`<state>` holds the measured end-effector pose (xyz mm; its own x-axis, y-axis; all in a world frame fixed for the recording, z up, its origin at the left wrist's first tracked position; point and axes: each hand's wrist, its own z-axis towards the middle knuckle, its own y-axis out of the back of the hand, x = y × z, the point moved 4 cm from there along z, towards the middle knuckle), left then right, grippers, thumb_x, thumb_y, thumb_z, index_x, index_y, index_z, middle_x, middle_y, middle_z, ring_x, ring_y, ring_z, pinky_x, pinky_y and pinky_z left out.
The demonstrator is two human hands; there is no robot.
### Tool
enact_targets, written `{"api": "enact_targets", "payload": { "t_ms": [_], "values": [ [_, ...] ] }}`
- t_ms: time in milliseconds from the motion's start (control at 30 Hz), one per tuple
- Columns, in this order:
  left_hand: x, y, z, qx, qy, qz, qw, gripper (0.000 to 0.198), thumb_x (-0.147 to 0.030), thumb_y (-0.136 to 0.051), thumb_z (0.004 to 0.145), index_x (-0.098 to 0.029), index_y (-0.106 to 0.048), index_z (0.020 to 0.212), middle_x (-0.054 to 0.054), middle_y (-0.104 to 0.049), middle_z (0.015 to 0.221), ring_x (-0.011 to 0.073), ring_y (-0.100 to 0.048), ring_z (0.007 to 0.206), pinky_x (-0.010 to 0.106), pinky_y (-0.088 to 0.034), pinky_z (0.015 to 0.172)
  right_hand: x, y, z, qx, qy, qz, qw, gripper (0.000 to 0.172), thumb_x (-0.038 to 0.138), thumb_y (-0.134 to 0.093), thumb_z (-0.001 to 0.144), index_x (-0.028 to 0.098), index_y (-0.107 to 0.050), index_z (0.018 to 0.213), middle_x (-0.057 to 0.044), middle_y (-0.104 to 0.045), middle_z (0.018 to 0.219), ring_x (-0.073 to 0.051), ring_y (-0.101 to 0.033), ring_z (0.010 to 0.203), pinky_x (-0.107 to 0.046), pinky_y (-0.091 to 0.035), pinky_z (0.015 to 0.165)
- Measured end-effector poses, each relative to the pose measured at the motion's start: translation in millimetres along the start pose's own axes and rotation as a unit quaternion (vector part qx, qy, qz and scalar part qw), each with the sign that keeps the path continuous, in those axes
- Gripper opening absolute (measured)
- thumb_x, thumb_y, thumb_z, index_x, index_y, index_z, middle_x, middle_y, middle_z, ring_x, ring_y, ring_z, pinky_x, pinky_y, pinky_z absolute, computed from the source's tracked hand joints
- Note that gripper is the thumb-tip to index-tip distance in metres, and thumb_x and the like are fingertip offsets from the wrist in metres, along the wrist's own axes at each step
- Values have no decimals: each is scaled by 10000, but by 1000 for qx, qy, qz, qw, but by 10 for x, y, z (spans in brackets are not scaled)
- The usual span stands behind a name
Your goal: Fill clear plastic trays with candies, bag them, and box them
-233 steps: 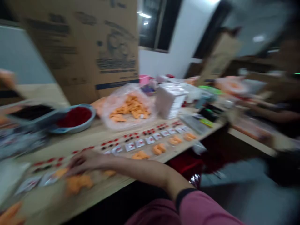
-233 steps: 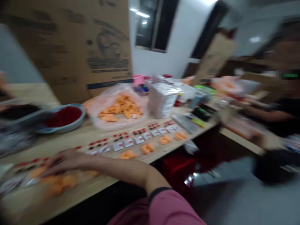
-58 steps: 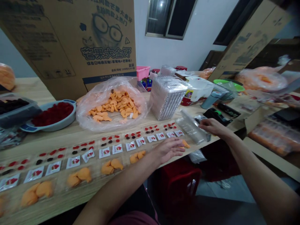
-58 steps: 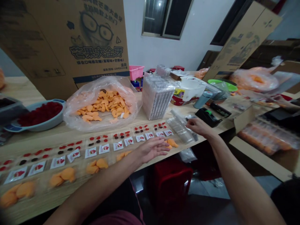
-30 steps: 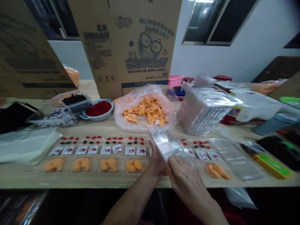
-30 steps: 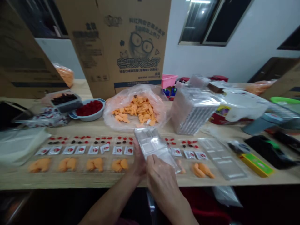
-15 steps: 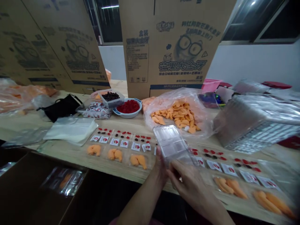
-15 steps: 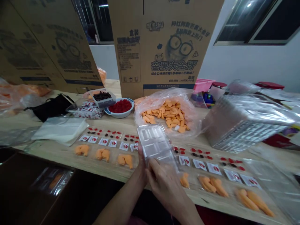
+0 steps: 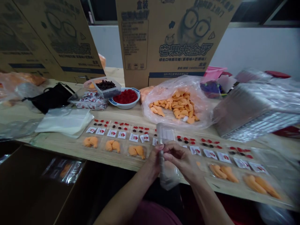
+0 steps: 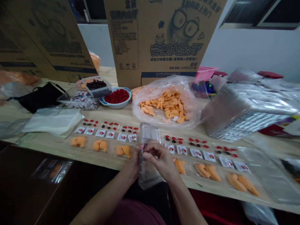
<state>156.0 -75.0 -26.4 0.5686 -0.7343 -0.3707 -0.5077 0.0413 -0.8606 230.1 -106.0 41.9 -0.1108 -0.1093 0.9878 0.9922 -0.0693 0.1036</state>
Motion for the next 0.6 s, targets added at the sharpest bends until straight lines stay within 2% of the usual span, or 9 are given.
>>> {"api": "enact_targets", "payload": {
  "t_ms": [133,267,367,600],
  "values": [
    [-46,10,-9,-15,-17,21,1000,301,-399,-726,497,-171,-542,568,-15,-487,539,175,-550,650,320,-433,707,-40,-12,-12,11,-18,53,998,226,415,-723,758,204,-642,768,-30,-605,809,-181,-573,792,-304,-484,724],
    [-31,-65,-36,3,17,32,999,293,-408,-708,499,-179,-537,560,6,-508,554,225,-583,737,349,-453,733,-68,3,-20,7,-23,80,997,222,409,-722,756,203,-640,759,-21,-595,768,-165,-560,738,-290,-475,687],
    [-24,-139,-52,11,17,54,998,317,-431,-708,482,-180,-526,548,27,-533,586,267,-601,821,369,-467,752,-80,32,-33,5,-14,91,996,208,391,-728,755,202,-642,753,-20,-594,779,-163,-558,758,-283,-464,695],
    [22,-195,-42,22,7,67,998,324,-438,-718,496,-171,-555,582,55,-618,711,271,-608,851,355,-484,719,-64,102,-77,1,-2,102,995,194,386,-733,759,211,-651,756,-11,-594,802,-162,-560,782,-289,-461,720]
  ]
}}
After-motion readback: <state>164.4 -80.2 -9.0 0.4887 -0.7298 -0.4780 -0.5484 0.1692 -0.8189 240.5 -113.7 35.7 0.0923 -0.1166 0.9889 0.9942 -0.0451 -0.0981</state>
